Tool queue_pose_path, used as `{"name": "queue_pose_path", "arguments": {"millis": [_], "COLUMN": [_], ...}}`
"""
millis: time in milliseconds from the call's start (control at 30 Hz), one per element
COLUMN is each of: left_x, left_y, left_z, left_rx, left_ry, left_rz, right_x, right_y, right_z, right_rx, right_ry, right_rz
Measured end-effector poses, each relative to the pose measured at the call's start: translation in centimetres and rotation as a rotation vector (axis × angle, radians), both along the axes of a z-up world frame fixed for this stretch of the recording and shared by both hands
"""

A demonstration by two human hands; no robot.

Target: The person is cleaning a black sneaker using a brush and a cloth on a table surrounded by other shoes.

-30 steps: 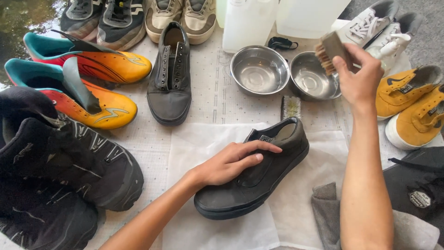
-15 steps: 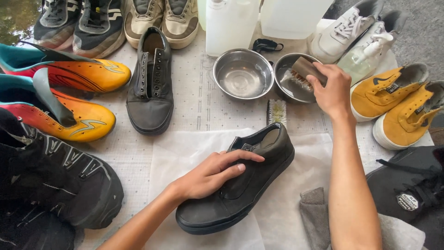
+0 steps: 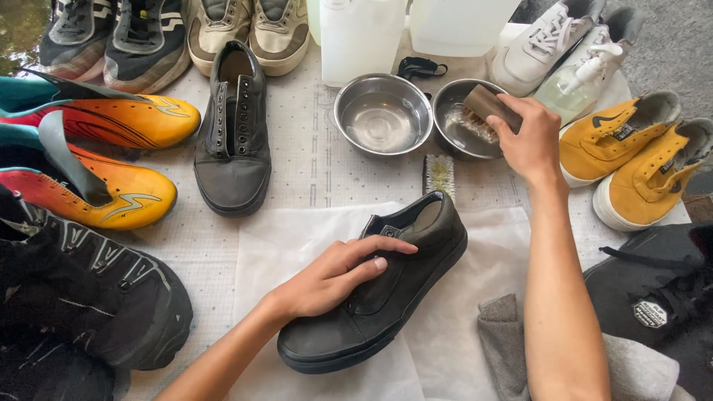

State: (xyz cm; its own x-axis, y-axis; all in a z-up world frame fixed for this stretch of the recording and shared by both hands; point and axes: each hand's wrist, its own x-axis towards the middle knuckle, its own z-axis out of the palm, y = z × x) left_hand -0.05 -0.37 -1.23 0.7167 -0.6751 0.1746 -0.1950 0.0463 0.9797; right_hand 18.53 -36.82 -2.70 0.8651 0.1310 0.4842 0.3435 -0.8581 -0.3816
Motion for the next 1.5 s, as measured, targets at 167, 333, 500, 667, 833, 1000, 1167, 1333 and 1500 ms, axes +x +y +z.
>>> {"name": "queue_pose_path", "arguments": {"millis": [167,333,500,667,833,1000,1167,1333,1500], "left_x": [-0.1,-0.1,-0.2,-0.2,-0.2,-0.3,-0.2,-0.2,-0.1], "left_y": [0.0,0.2,0.2,0.2,0.2,0.2,0.2,0.3,0.3], "left_z": [0.1,0.8,1.7,1.8,1.7,1.7,1.7,1.6,1.6], "left_rx": [-0.018,0.047,0.130,0.143,0.150,0.163,0.144,0.136,0.132], "left_ry": [-0.014,-0.001,0.025,0.049,0.025,0.018,0.022,0.049,0.036], "left_rz": [-0.008,-0.008,-0.015,-0.005,0.000,0.002,-0.007,-0.007,-0.007], "right_x": [-0.5,-1.4,-1.6,-1.4,-1.8,-1.4,-1.0,-0.8,-1.0], "right_y": [0.1,0.8,1.2,1.1,1.2,0.8,0.4,0.3,0.8], "right_z": [1.3,2.9,3.3,3.0,3.6,3.1,2.3,1.3,0.6], "right_rx": [0.025,0.017,-0.017,-0.053,-0.064,-0.117,-0.119,-0.063,0.040], "right_ry": [-0.097,-0.205,-0.277,-0.349,-0.332,-0.315,-0.280,-0.286,-0.281], "right_rz": [0.022,0.018,-0.002,0.034,0.054,0.053,0.045,0.047,0.047]}}
